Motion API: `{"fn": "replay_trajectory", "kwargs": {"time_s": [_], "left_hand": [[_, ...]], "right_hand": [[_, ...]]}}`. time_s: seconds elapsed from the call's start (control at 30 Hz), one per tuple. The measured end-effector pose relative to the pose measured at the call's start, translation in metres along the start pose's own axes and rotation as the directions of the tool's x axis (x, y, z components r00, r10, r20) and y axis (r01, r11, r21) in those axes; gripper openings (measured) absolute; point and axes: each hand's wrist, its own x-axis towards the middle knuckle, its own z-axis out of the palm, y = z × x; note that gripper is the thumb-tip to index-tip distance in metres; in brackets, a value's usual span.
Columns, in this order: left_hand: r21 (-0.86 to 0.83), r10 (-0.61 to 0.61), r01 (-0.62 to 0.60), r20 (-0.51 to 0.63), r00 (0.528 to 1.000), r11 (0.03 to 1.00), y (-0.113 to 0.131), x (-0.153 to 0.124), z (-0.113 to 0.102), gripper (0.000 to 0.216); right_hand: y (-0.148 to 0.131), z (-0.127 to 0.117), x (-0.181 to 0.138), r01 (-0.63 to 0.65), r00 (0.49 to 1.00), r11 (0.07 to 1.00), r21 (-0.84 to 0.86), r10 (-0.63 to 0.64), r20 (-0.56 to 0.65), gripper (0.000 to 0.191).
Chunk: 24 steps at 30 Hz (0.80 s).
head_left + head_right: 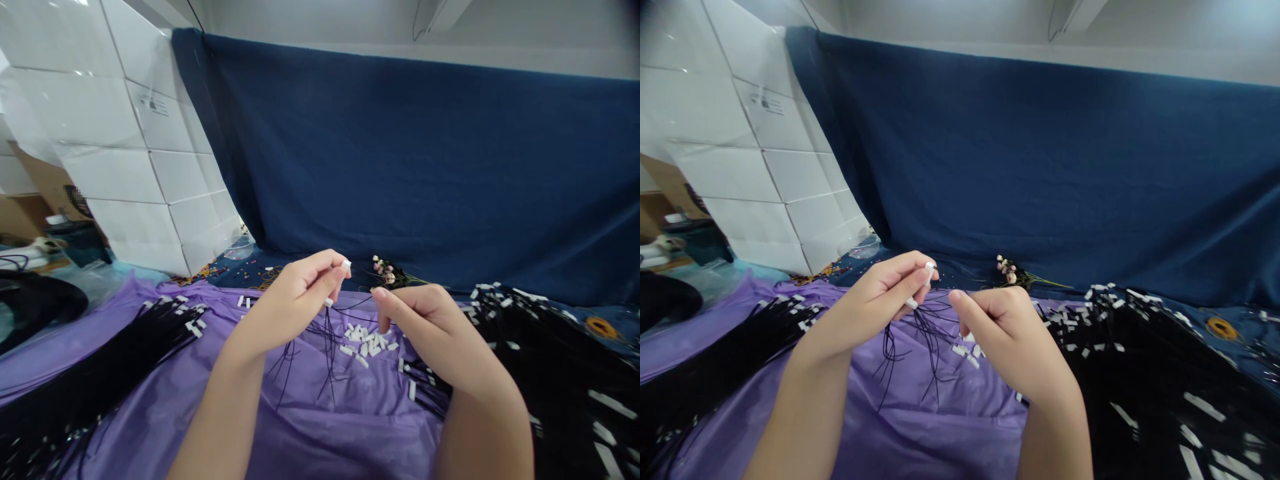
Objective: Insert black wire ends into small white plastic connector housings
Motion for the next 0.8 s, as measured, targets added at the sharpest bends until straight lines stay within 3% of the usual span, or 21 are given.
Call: {"fn": "replay_trajectory", "kwargs": {"time_s": [0.2,0.53,0.7,0.8], "left_hand": [[0.032,0.013,-0.014,0.032,0.999,0.999,0.004,-0.001,0.002,0.036],[0.010,0.061,-0.062,0.104,0.993,0.998,0.006,0.002,0.005,0.034],[-0.001,0.067,-0.067,0.122,0.990,0.998,0.007,0.002,0.008,0.034],[-0.022,0.054,-0.052,0.091,0.994,0.998,0.011,0.001,0.011,0.032]], "right_hand": [[-0.006,0.013,0.005,0.131,0.958,0.987,-0.088,-0.149,-0.244,0.031],[-0.008,0.016,0.004,0.230,0.932,0.950,-0.213,-0.278,-0.231,0.039],[-0.011,0.019,0.003,0.202,0.934,0.940,-0.276,-0.270,-0.235,0.040],[-0.018,0.017,-0.002,0.149,0.906,0.945,-0.290,-0.248,-0.343,0.031]]}}
